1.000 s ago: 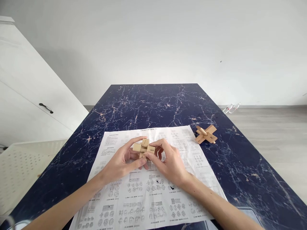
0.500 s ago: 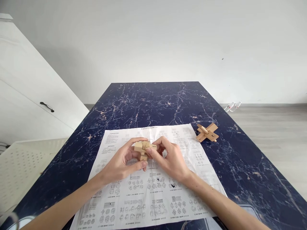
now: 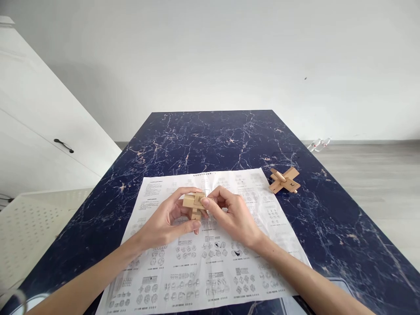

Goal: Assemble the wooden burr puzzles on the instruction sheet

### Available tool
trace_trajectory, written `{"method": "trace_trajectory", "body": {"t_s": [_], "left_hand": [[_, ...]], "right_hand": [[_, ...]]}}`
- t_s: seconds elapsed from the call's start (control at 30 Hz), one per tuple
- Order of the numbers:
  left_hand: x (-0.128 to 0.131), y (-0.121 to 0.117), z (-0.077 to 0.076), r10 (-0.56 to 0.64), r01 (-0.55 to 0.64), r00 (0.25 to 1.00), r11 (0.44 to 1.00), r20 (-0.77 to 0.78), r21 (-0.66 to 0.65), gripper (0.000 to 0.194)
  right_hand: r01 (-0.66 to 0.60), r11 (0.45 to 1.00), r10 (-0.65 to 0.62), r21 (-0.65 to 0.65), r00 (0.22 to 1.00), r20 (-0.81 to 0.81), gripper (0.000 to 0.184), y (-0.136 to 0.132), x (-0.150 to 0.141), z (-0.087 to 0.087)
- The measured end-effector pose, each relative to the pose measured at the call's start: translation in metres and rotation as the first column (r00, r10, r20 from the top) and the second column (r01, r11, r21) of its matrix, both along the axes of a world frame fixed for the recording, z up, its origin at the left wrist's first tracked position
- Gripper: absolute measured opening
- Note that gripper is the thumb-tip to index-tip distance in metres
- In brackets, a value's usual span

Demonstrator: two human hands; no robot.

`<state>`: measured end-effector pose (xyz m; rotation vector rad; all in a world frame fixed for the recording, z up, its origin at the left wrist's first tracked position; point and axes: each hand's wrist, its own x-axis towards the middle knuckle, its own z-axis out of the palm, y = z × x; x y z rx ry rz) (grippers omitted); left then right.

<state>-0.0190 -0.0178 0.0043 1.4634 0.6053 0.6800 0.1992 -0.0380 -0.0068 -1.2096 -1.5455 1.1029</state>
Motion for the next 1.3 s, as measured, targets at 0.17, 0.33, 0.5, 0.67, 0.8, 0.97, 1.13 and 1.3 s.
{"method": "trace_trajectory", "body": {"t_s": [0.17,0.33,0.5,0.67,0.8,0.97,1.13,1.3], "left_hand": [[0.0008,-0.0004,-0.0011,-0.008,0.009,1.000,0.998,0.018,-0.059,0.052],[0.0031,0.0007,-0.0019,0.006,0.003,0.998,0.991,0.064,-0.134,0.040],[0.0064,0.0015,0.0003,0.075,-0.069,0.996,0.986,0.037,-0.155,0.035],[0.0069,0.0022,-0.0010,0.076,-0.071,0.997,0.986,0.023,-0.149,0.034],[0.0064,0.0026,-0.0013,0.058,-0.056,0.998,0.990,0.014,-0.129,0.032],[0.0064,0.0021,-0.0006,0.054,-0.052,0.998,0.994,0.012,-0.100,0.030],[0.0067,0.0016,-0.0003,0.071,-0.071,0.997,0.994,-0.004,-0.088,0.030],[0.0061,0.0019,-0.0001,0.072,-0.073,0.997,0.994,-0.011,-0.085,0.031]], "right_hand": [[-0.077,0.991,0.064,-0.107,0.990,-0.123,0.042,0.0030,0.0011,-0.0053],[-0.102,0.989,0.088,-0.103,0.987,-0.135,0.037,0.0030,0.0015,-0.0071],[-0.120,0.990,0.114,-0.074,0.991,-0.077,0.033,0.0020,0.0023,-0.0068],[-0.132,0.990,0.129,-0.054,0.990,-0.064,0.032,0.0013,0.0022,-0.0067],[-0.147,0.988,0.142,-0.045,0.985,-0.098,0.030,0.0001,0.0016,-0.0041],[-0.164,0.986,0.161,-0.017,0.978,-0.132,0.029,-0.0006,0.0008,-0.0017],[-0.169,0.986,0.165,-0.015,0.977,-0.137,0.029,-0.0012,0.0003,-0.0007],[-0.158,0.988,0.157,0.000,0.981,-0.117,0.032,-0.0020,-0.0008,0.0020]]}}
